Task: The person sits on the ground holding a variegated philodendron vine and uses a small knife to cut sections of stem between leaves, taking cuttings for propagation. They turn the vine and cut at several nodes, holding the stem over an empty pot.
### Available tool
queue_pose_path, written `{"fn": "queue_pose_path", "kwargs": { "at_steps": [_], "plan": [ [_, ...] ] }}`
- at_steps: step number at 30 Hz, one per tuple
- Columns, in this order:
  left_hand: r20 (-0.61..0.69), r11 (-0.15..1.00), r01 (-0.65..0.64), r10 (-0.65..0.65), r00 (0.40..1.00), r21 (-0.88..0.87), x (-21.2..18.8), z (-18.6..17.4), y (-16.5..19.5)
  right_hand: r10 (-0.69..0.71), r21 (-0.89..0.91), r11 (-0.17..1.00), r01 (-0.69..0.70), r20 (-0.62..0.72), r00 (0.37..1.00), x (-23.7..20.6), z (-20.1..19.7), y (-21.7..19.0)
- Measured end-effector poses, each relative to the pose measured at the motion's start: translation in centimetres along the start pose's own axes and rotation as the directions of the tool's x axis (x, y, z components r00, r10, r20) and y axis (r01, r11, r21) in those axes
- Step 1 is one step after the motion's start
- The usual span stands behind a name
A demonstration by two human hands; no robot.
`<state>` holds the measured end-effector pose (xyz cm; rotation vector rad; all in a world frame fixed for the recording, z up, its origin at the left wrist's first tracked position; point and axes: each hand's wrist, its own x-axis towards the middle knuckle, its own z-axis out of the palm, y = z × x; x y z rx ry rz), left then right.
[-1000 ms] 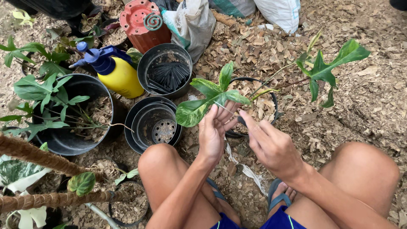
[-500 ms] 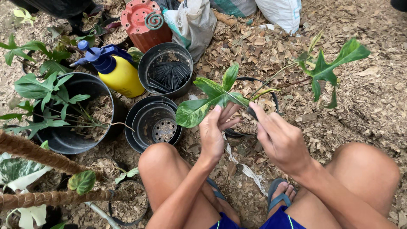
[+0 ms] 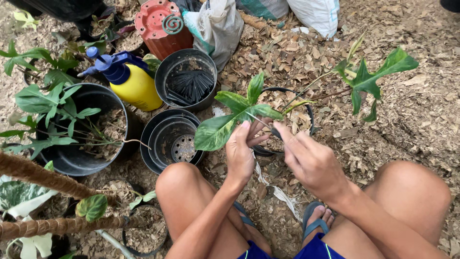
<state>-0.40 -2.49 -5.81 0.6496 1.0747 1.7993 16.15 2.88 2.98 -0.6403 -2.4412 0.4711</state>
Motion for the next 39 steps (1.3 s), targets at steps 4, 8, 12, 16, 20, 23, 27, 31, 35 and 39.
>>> {"fn": "queue_pose_path", "kwargs": {
  "at_steps": [4,8,12,16,20,23,27,31,35,39],
  "plan": [
    [-0.025,0.999,-0.007,0.008,1.0,0.042,0.0,0.0,-0.3,0.029,-0.02,0.999,-0.029,0.001,1.0,-0.1,-0.2,0.1],
    [-0.031,0.996,0.001,0.002,1.0,0.093,0.0,0.0,-0.6,-0.023,0.017,1.0,0.023,0.005,1.0,-0.1,-0.2,-0.1],
    [0.015,0.992,-0.039,0.037,0.999,0.122,-0.2,-0.1,-0.6,-0.012,-0.012,1.0,0.012,-0.025,1.0,0.1,-0.9,-0.2],
    [-0.032,0.989,-0.08,0.085,0.996,0.125,-0.2,-0.1,-0.4,0.052,-0.036,0.998,-0.055,-0.092,0.994,0.8,-2.3,0.6],
    [-0.047,0.974,-0.13,0.141,0.989,0.187,0.0,0.1,0.0,-0.005,-0.051,0.999,0.002,-0.051,0.999,1.5,-2.1,1.2],
    [-0.055,0.971,-0.144,0.157,0.986,0.19,0.1,0.5,0.5,-0.047,-0.032,0.998,0.045,-0.055,0.997,1.3,-1.4,1.0],
    [-0.219,0.977,-0.091,0.134,0.966,0.195,0.7,0.0,1.9,0.072,-0.044,0.997,-0.07,0.052,0.996,1.2,-1.1,0.8],
    [-0.332,0.983,-0.062,0.118,0.936,0.173,1.7,-1.1,3.2,0.018,-0.025,1.0,-0.019,-0.026,0.999,1.7,-1.4,0.9],
    [-0.305,0.992,-0.121,0.126,0.944,0.034,2.0,-1.5,3.3,-0.122,0.025,0.992,0.127,-0.13,0.984,2.1,-2.0,0.8],
    [-0.317,0.988,-0.145,0.123,0.941,-0.046,2.3,-1.6,3.1,-0.075,-0.025,0.997,0.073,-0.054,0.996,2.6,-2.4,1.3]
  ]
}}
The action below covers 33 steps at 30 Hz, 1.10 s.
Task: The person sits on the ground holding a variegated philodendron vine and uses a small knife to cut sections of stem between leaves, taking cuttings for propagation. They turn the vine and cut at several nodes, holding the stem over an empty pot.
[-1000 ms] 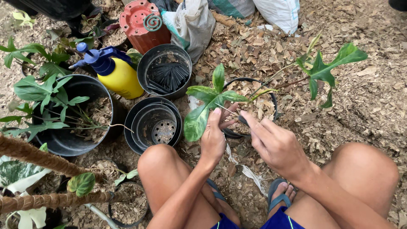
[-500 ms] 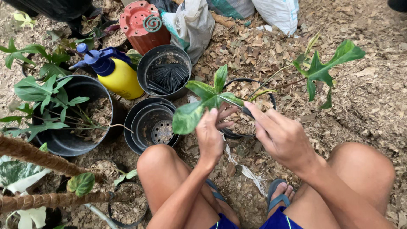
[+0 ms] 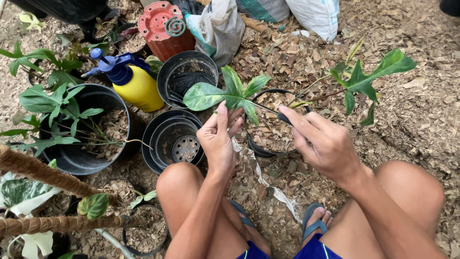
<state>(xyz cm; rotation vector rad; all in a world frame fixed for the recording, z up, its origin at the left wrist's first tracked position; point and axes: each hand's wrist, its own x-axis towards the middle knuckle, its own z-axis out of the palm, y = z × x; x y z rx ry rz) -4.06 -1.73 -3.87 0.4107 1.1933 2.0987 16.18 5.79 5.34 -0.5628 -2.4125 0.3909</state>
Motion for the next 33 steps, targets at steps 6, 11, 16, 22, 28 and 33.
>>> {"fn": "queue_pose_path", "kwargs": {
  "at_steps": [6,11,16,22,28,33],
  "plan": [
    [0.051,0.999,0.045,-0.046,0.998,0.017,-0.1,-0.2,0.5,-0.056,-0.026,0.998,0.057,0.025,0.998,0.6,0.6,1.3],
    [0.138,0.997,0.075,-0.078,0.987,0.025,-0.4,0.0,0.9,-0.078,-0.003,0.997,0.078,0.062,0.995,1.0,1.6,2.1],
    [0.176,0.985,0.156,-0.14,0.974,-0.08,-0.2,-0.4,1.3,-0.151,-0.03,0.988,0.155,0.103,0.983,0.8,2.4,2.4],
    [0.18,0.974,0.195,-0.174,0.968,-0.112,0.1,-0.9,1.0,-0.143,-0.021,0.989,0.145,0.077,0.987,0.7,2.3,2.7],
    [0.182,0.98,0.186,-0.17,0.969,-0.074,0.1,-0.8,0.9,-0.085,0.0,0.996,0.085,0.055,0.995,0.7,2.3,2.7],
    [0.187,0.981,0.186,-0.173,0.967,-0.056,0.0,-0.8,1.0,-0.097,-0.037,0.994,0.1,0.069,0.993,0.5,2.3,2.5]
  ]
}}
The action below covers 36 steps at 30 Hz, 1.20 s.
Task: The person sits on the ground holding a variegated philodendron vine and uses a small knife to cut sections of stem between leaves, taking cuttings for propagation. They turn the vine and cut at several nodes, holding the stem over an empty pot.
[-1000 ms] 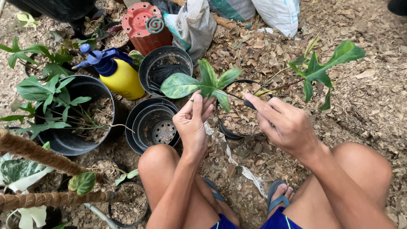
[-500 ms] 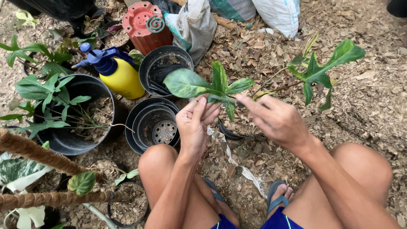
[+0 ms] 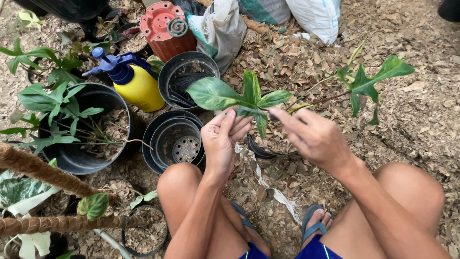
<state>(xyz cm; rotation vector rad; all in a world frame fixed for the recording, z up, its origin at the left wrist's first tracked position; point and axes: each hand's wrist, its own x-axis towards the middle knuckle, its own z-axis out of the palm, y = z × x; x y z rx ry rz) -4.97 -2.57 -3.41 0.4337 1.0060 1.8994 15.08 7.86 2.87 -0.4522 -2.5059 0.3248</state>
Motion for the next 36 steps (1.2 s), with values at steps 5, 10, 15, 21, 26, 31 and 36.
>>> {"fn": "queue_pose_path", "kwargs": {
  "at_steps": [5,10,15,21,26,31,36],
  "plan": [
    [-0.049,0.998,-0.003,0.0,0.999,-0.061,0.4,-0.1,-0.1,0.023,0.001,1.0,-0.023,0.034,0.999,-0.4,-0.2,-0.3],
    [-0.076,0.983,-0.007,-0.007,0.997,-0.182,0.6,0.0,-0.2,0.074,0.036,0.997,-0.075,0.038,0.997,-0.7,-0.4,-0.3],
    [-0.118,0.975,0.003,-0.031,0.993,-0.224,0.2,0.9,-0.6,0.093,0.034,0.995,-0.094,0.02,0.995,-0.8,-0.2,-0.4],
    [0.008,0.993,-0.078,0.078,0.997,0.094,-0.5,1.7,-1.1,0.112,0.061,0.992,-0.115,0.043,0.993,-0.9,0.1,-0.6],
    [-0.049,0.983,-0.136,0.143,0.989,0.127,-0.6,2.2,-1.3,0.113,0.029,0.993,-0.115,0.043,0.993,-1.2,0.0,-1.0],
    [-0.061,0.964,-0.168,0.184,0.981,0.208,-0.6,2.2,-1.6,0.05,0.001,0.999,-0.05,-0.026,0.998,-1.4,-0.3,-1.3],
    [-0.069,0.94,-0.209,0.235,0.969,0.27,-0.7,1.7,-2.3,0.118,-0.021,0.993,-0.118,0.027,0.993,-1.6,-0.6,-1.4]
  ]
}}
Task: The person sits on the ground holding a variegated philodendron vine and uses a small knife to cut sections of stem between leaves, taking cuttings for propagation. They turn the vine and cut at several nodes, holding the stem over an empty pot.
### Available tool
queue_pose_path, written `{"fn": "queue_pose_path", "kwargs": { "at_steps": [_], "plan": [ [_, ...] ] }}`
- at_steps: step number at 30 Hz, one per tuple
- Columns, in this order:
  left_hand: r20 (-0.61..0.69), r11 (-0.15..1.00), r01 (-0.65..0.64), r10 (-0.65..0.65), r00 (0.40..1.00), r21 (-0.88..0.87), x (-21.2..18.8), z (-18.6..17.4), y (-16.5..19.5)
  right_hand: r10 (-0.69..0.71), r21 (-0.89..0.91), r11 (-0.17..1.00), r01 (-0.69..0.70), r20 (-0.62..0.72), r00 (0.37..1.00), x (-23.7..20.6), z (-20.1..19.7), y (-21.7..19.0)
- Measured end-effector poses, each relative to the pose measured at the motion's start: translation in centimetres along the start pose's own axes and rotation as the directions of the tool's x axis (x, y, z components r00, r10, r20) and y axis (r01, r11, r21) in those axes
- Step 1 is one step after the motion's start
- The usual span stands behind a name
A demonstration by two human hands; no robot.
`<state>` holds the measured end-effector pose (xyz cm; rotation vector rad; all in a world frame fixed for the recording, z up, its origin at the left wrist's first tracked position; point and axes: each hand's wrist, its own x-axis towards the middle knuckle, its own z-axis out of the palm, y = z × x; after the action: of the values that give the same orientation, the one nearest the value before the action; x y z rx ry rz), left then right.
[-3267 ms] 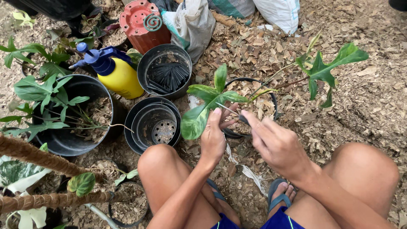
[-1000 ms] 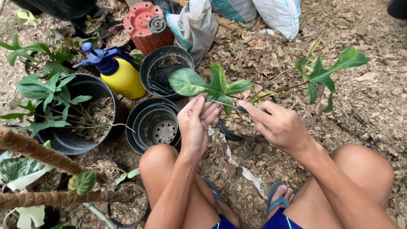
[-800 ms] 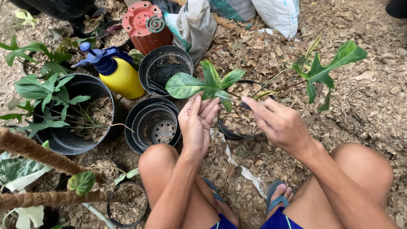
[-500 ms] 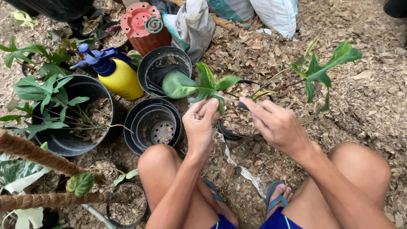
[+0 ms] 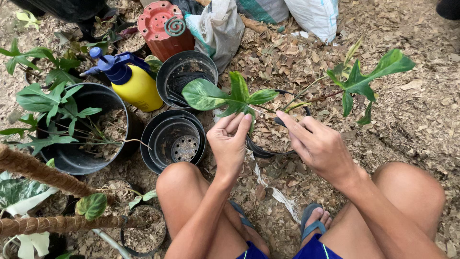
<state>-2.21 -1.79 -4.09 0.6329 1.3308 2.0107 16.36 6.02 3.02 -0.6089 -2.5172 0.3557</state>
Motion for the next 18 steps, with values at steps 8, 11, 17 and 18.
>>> {"fn": "queue_pose_path", "kwargs": {
  "at_steps": [8,11,17,18],
  "plan": [
    [0.032,0.999,-0.038,0.037,0.999,0.029,-0.1,-0.1,-0.1,-0.03,-0.017,0.999,0.03,0.008,1.0,0.0,0.0,0.3],
    [0.059,0.997,0.041,-0.037,0.998,-0.066,-0.1,-0.4,0.2,-0.018,-0.023,1.0,0.018,-0.01,1.0,0.0,0.1,0.3],
    [0.151,0.969,0.155,-0.127,0.98,-0.193,0.2,-0.8,0.8,-0.043,-0.019,0.999,0.042,-0.035,0.998,-0.6,0.0,0.1],
    [0.171,0.955,0.19,-0.153,0.973,-0.227,0.2,-0.8,0.9,-0.042,-0.019,0.999,0.041,-0.036,0.998,-0.6,-0.1,0.2]
  ]
}}
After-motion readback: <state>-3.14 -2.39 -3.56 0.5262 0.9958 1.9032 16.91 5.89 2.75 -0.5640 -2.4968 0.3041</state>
